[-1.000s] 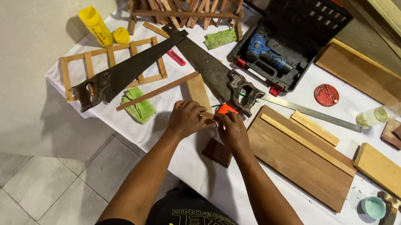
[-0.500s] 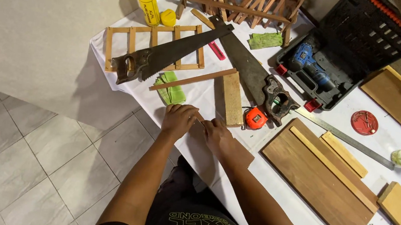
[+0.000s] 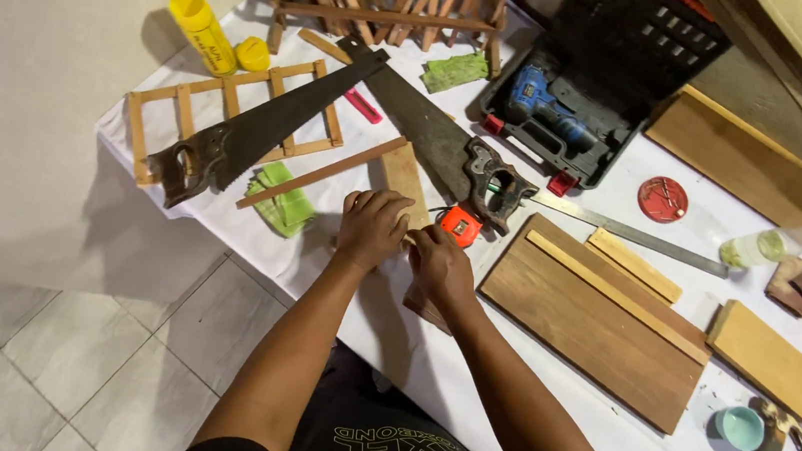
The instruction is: The recorder uses a hand saw to cut a small piece of wood, followed by measuring and marking other wood pieces.
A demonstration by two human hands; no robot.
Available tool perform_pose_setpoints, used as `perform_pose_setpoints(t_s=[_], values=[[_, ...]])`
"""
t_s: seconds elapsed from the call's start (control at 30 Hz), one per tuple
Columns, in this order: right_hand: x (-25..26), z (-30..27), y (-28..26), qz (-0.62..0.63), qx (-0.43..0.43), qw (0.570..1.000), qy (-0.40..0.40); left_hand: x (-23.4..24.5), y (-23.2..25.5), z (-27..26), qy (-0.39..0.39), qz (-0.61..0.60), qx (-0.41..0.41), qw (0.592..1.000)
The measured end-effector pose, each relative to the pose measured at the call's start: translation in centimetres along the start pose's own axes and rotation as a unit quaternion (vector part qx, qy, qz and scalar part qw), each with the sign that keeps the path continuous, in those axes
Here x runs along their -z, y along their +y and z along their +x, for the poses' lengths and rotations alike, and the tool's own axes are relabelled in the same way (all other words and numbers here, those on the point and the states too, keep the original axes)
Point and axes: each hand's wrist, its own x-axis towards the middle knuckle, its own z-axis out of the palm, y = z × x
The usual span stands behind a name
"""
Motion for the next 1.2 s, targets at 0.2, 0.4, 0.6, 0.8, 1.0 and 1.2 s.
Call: perform_pose_setpoints(t_s=[0.2, 0.4, 0.6, 0.8, 1.0, 1.2], values=[[2.7, 1.7, 3.6, -0.008, -0.027, 0.997, 0.073, -2.8, -0.3, 3.8, 0.030, -0.019, 0.007, 0.999], [-0.4, 8.0, 3.3, -0.021, -0.063, 0.996, 0.055, -0.6, -6.2, 6.2, -0.003, 0.060, 0.075, 0.995], [-3.8, 12.9, 3.8, 0.029, -0.118, 0.991, 0.056, -2.9, -11.6, 5.8, -0.099, 0.007, 0.083, 0.992], [-3.9, 12.3, 4.2, 0.091, -0.181, 0.979, 0.037, -3.9, -10.8, 5.2, -0.060, -0.087, 0.025, 0.994], [-5.3, 10.3, 5.4, 0.131, -0.200, 0.971, 0.027, -2.9, -9.8, 4.4, -0.070, -0.091, 0.049, 0.992], [-4.7, 10.1, 5.2, 0.150, -0.164, 0.975, -0.002, -2.6, -9.1, 4.1, -0.098, -0.056, 0.081, 0.990]])
